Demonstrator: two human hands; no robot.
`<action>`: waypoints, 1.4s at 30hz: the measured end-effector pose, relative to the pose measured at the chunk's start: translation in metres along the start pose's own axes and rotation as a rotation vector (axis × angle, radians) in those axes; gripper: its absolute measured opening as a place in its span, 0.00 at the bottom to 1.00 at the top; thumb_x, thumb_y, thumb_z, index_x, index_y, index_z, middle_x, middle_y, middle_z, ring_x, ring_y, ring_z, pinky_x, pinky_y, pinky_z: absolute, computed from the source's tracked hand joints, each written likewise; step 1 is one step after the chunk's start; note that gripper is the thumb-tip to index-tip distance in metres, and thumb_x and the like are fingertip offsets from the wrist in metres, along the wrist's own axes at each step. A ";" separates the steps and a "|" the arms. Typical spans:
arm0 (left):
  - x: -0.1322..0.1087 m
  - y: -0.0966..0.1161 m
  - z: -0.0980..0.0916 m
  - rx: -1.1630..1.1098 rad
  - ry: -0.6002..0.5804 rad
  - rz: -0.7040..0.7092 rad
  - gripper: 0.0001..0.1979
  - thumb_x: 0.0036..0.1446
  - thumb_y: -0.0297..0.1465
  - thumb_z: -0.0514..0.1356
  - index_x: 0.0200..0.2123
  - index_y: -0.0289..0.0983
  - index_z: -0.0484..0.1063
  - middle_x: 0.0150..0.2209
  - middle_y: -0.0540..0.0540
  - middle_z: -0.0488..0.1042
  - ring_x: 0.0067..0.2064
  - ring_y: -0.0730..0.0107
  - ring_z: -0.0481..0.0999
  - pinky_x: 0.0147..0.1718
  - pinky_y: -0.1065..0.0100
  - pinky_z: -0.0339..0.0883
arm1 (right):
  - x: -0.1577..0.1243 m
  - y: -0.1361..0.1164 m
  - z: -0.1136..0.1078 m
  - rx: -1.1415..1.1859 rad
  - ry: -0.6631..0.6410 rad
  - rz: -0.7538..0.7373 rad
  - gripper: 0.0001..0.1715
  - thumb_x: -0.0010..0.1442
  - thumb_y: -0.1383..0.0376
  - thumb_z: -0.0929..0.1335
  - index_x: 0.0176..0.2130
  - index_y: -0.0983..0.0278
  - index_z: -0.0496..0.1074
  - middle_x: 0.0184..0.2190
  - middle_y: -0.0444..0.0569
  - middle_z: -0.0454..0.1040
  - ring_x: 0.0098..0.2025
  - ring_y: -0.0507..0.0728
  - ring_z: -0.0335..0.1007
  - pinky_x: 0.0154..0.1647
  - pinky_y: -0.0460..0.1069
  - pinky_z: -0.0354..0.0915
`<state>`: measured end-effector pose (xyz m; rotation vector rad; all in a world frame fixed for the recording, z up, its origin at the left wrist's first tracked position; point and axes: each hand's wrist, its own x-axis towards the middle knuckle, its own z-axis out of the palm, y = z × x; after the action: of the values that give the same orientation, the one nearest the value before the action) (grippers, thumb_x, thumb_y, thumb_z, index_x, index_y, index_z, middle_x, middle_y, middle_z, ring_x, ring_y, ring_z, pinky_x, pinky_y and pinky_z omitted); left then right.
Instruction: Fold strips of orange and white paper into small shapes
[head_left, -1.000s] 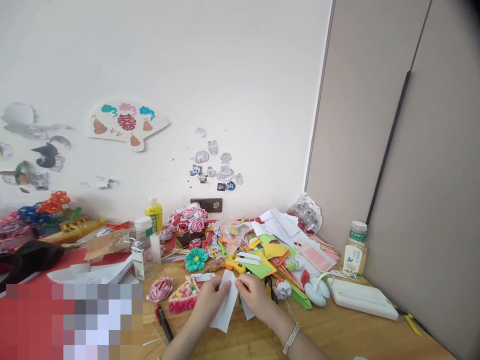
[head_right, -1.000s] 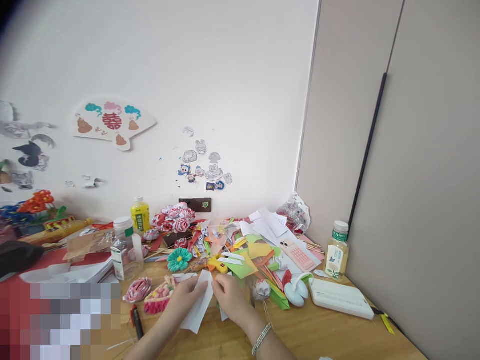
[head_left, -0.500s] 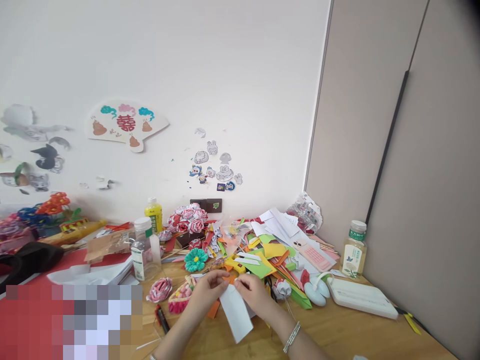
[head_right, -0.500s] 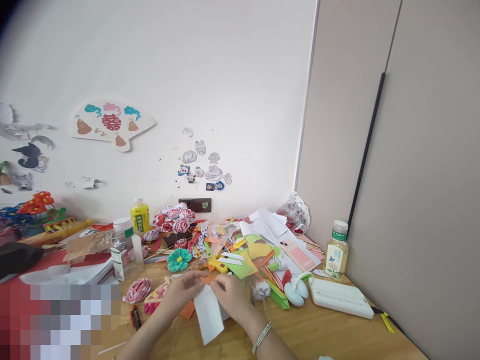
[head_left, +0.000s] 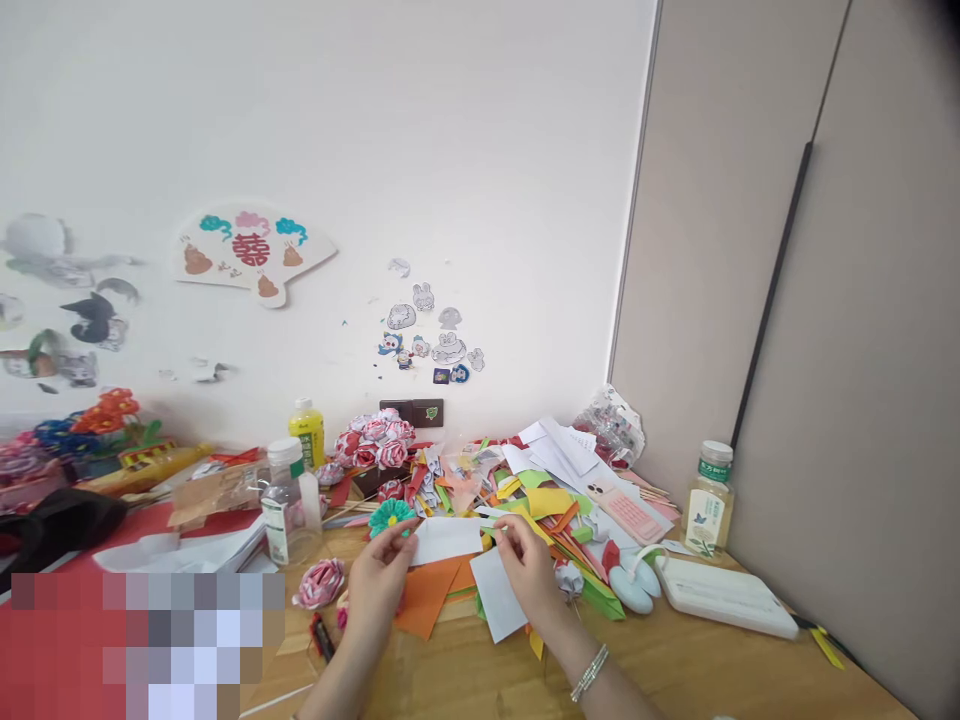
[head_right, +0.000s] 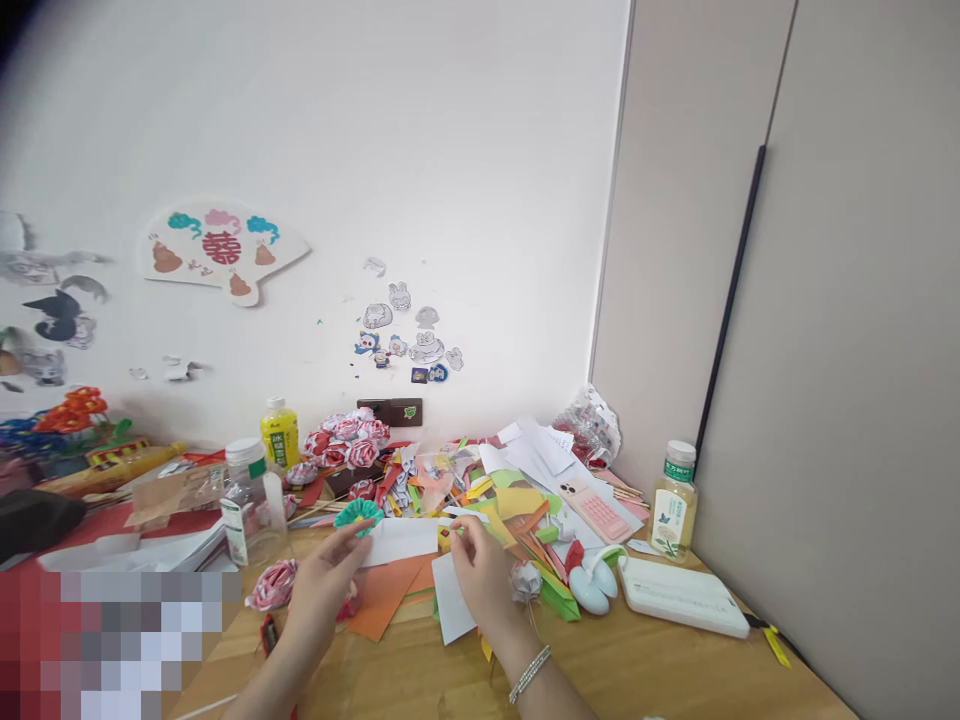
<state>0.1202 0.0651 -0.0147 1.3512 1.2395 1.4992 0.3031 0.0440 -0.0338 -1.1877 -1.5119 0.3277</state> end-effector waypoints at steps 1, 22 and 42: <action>-0.001 0.000 -0.001 -0.036 0.040 -0.005 0.24 0.37 0.41 0.59 0.38 0.33 0.69 0.18 0.55 0.65 0.15 0.80 0.59 0.12 0.76 0.52 | -0.002 -0.001 0.001 0.009 -0.027 -0.010 0.10 0.56 0.62 0.58 0.36 0.63 0.65 0.17 0.41 0.61 0.20 0.50 0.56 0.21 0.44 0.52; -0.008 -0.019 0.025 -0.086 -0.509 -0.314 0.19 0.36 0.45 0.60 0.25 0.35 0.67 0.14 0.53 0.71 0.19 0.71 0.71 0.22 0.71 0.64 | -0.009 0.001 0.012 -0.040 -0.236 -0.114 0.14 0.43 0.68 0.70 0.34 0.60 0.68 0.29 0.43 0.67 0.29 0.51 0.64 0.30 0.44 0.58; -0.018 -0.010 0.031 -0.243 -0.529 -0.396 0.18 0.32 0.41 0.64 0.25 0.35 0.65 0.23 0.51 0.74 0.22 0.72 0.73 0.27 0.69 0.66 | -0.008 0.007 0.025 0.254 -0.156 0.141 0.04 0.49 0.65 0.63 0.26 0.64 0.64 0.23 0.43 0.68 0.24 0.52 0.68 0.24 0.44 0.62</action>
<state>0.1527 0.0557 -0.0295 1.1539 0.8837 0.9018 0.2839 0.0502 -0.0515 -1.0870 -1.4716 0.7002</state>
